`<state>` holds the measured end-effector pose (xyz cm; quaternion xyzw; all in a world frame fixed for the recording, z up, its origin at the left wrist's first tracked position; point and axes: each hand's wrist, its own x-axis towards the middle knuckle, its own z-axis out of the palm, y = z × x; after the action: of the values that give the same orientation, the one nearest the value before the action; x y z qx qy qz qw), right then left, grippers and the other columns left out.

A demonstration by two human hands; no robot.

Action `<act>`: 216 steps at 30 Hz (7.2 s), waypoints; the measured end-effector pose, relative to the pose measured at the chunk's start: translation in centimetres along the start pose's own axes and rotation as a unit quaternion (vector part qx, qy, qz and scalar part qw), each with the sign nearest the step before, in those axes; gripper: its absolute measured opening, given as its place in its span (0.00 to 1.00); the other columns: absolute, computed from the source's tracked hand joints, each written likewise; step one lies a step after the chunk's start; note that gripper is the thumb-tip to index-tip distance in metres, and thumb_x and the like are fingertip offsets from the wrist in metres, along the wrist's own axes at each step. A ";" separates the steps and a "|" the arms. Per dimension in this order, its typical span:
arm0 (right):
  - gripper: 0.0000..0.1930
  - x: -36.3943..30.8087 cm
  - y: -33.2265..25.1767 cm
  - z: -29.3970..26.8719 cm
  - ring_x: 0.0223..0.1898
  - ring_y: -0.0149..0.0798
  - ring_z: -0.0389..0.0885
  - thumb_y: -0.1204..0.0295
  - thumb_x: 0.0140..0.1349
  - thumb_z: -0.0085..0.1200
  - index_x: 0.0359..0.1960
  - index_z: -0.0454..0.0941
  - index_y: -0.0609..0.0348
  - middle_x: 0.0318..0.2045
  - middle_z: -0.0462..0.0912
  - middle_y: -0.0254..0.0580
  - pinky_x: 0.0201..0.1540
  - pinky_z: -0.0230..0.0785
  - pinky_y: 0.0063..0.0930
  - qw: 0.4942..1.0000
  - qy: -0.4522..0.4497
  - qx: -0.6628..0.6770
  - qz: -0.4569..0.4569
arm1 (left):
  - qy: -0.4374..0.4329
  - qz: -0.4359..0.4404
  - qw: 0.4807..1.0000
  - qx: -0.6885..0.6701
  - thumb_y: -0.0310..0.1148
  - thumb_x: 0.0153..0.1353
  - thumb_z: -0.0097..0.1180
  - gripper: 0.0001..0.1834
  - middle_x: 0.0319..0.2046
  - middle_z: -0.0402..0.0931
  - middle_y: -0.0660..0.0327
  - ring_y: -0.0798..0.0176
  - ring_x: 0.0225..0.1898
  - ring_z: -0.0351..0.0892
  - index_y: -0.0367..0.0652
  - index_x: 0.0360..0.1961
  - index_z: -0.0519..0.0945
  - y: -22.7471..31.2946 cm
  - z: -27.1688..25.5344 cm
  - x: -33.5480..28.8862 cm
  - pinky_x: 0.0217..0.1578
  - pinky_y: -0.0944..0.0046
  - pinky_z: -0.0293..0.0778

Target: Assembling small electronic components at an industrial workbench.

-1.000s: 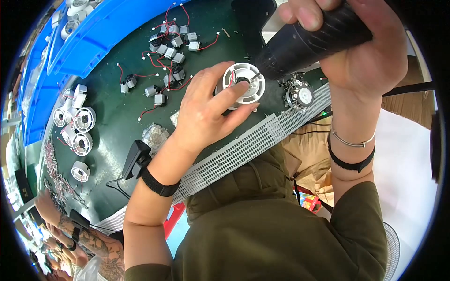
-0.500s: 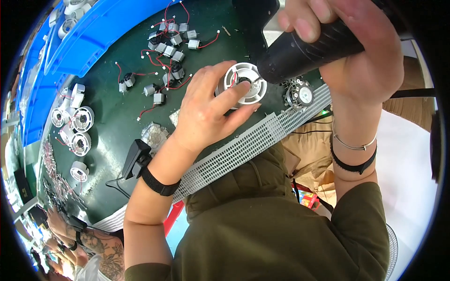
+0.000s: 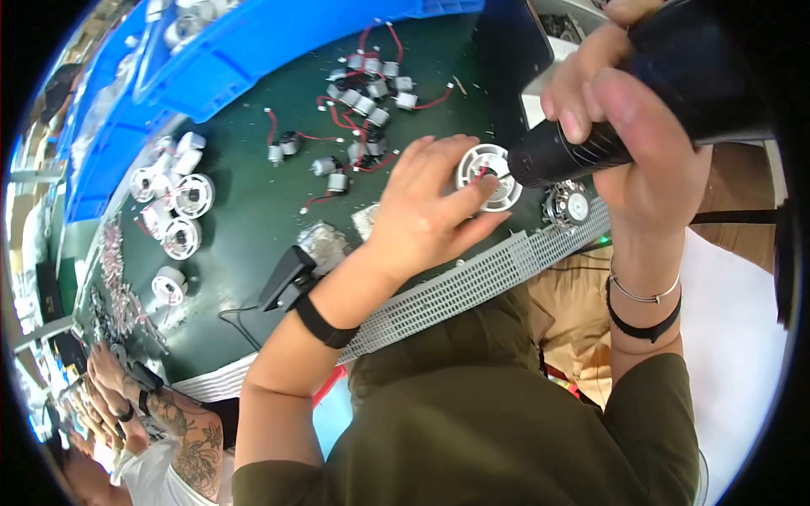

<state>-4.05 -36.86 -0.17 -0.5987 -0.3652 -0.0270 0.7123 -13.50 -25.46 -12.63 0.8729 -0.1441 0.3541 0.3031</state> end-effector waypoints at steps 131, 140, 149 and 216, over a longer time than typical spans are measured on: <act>0.21 0.3 -0.3 -7.9 0.20 0.33 0.75 0.81 0.51 0.55 0.48 0.67 0.73 0.22 0.76 0.40 0.26 0.69 0.25 0.988 0.136 0.065 0.036 | -0.109 0.019 0.994 -0.025 0.28 0.37 0.71 0.20 0.48 0.73 0.50 0.50 0.44 0.78 0.42 0.36 0.81 -0.9 -2.4 1.2 0.39 0.59 0.78; 0.20 0.3 0.2 -7.8 0.20 0.32 0.75 0.80 0.51 0.55 0.47 0.67 0.72 0.22 0.75 0.39 0.27 0.70 0.26 0.988 0.138 0.073 0.020 | -0.103 0.005 0.994 -0.034 0.28 0.37 0.71 0.21 0.49 0.73 0.50 0.50 0.45 0.78 0.42 0.37 0.82 -0.9 -2.3 0.9 0.40 0.59 0.77; 0.20 -0.9 0.2 -7.4 0.20 0.34 0.74 0.81 0.51 0.54 0.47 0.66 0.71 0.22 0.75 0.41 0.28 0.70 0.28 0.986 0.154 0.066 0.021 | -0.099 0.011 0.994 -0.036 0.27 0.37 0.70 0.21 0.49 0.73 0.49 0.50 0.46 0.78 0.42 0.37 0.81 -0.9 -2.1 1.0 0.40 0.59 0.77; 0.16 3.5 -0.9 -0.8 0.24 0.31 0.75 0.69 0.59 0.56 0.43 0.69 0.69 0.25 0.76 0.39 0.33 0.69 0.22 1.000 0.009 0.016 0.015 | 0.083 -0.225 0.962 0.129 0.36 0.42 0.70 0.24 0.38 0.77 0.57 0.51 0.40 0.75 0.44 0.42 0.77 -2.7 -11.1 1.9 0.43 0.56 0.70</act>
<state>-1.50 -36.41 2.48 -0.5922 -0.3505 -0.0160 0.7254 -16.72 -16.42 -6.19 0.8821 0.1287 0.3631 0.2709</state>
